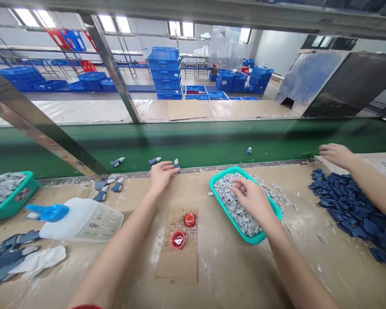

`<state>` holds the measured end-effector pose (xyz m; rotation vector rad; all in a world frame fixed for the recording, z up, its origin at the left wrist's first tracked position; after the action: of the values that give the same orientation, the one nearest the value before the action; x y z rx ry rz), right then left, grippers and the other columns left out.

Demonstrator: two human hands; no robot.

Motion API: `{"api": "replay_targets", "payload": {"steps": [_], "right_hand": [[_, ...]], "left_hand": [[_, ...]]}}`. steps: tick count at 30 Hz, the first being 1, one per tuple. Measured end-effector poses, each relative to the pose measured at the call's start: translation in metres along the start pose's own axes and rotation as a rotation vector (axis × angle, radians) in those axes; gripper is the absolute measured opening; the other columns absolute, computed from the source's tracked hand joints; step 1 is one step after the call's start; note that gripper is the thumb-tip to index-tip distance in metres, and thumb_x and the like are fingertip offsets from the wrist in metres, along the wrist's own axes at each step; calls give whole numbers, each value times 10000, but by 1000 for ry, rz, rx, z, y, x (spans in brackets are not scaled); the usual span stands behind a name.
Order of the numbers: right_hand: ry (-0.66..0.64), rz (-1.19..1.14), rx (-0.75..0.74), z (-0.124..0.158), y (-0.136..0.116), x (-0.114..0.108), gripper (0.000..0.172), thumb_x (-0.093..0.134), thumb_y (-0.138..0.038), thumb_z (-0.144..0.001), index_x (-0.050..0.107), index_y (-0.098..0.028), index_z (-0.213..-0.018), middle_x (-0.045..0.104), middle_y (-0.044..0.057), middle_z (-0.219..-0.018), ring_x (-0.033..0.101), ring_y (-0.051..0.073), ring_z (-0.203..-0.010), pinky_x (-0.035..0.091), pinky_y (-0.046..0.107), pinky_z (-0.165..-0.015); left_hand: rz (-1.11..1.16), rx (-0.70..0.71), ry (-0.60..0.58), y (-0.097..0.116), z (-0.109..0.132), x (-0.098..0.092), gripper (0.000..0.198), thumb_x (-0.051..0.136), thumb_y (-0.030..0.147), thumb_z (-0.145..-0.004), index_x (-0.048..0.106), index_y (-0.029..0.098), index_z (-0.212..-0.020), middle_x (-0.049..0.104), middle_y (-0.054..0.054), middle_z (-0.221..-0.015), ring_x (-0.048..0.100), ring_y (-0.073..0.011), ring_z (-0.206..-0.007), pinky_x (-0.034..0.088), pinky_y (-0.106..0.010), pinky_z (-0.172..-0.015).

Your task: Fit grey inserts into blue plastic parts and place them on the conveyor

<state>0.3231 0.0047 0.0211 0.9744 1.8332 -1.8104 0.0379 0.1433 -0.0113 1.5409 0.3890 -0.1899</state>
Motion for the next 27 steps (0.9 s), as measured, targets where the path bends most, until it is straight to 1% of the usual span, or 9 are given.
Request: {"api": "replay_targets", "payload": {"steps": [3, 7, 11, 13, 15, 18, 22, 24, 27], "right_hand": [[-94, 115, -34, -17, 11, 6, 228, 582, -337, -808, 678, -229, -984, 696, 51, -901, 631, 212, -798, 443, 300, -692], [-154, 219, -126, -34, -3, 27, 218, 594, -335, -821, 681, -232, -992, 686, 53, -900, 618, 202, -797, 412, 274, -660], [-169, 276, -139, -44, -10, 40, 130, 641, -294, -791, 688, -201, -869, 648, 65, -830, 590, 209, -748, 354, 278, -613], [-171, 274, -135, -44, -9, 44, 86, 638, -255, -790, 672, -194, -839, 629, 55, -784, 579, 199, -717, 337, 274, -596], [-164, 265, -136, -43, -8, 44, 49, 621, -222, -797, 652, -192, -819, 619, 47, -775, 575, 194, -717, 340, 272, -598], [-132, 251, -150, -37, -11, 36, 51, 572, -210, -827, 619, -193, -815, 630, 54, -833, 582, 199, -769, 369, 283, -634], [-112, -33, -117, -20, -22, 19, 93, 557, -284, -845, 597, -201, -864, 666, 44, -851, 616, 193, -780, 439, 299, -670], [-181, -301, -60, -6, -28, 19, 148, 632, -335, -790, 614, -200, -847, 680, 42, -844, 636, 192, -779, 477, 300, -682], [-324, -621, 55, 19, -35, 34, 237, 769, -332, -643, 652, -182, -783, 692, 39, -790, 650, 187, -746, 504, 292, -687]], "left_hand": [[-172, 44, 70, 2, -46, -5, 459, 791, 307, -542, 669, 102, -934, 737, -161, -864, 680, -312, -878, 492, -430, -843], [-382, 78, 82, 4, -73, -12, 373, 796, 320, -537, 673, 147, -844, 732, -112, -732, 656, -315, -919, 458, -416, -860], [-549, 56, 139, -3, -74, -30, 373, 779, 335, -598, 666, 154, -904, 721, -119, -837, 616, -324, -981, 451, -425, -853], [-615, 44, 233, -7, -69, -45, 369, 694, 339, -723, 632, 156, -1037, 672, -134, -1047, 556, -313, -1087, 417, -450, -913], [-665, 30, 337, -11, -64, -60, 381, 589, 323, -830, 555, 167, -1177, 548, -128, -1257, 488, -292, -1170, 380, -494, -962], [-692, -13, 395, -16, -60, -76, 395, 548, 314, -869, 501, 169, -1234, 492, -110, -1296, 516, -260, -1125, 426, -505, -921], [-630, -19, 348, -15, -60, -79, 342, 553, 319, -868, 542, 155, -1168, 559, -94, -1194, 572, -227, -1025, 481, -451, -852], [-568, 14, 336, -9, -54, -75, 330, 571, 280, -851, 554, 139, -1150, 580, -114, -1153, 560, -258, -1050, 445, -481, -891], [-444, 87, 322, 3, -31, -63, 386, 570, 186, -813, 535, 150, -1195, 614, -145, -1073, 533, -313, -1101, 367, -516, -962]]}}
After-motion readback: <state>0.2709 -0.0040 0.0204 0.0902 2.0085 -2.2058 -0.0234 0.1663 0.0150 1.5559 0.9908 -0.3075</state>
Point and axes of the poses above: each hand's wrist, its own z-axis away from the middle knuckle, its own x-axis out of the palm, y = z × x, the point moved 5 cm from there along -z, towards the middle knuckle
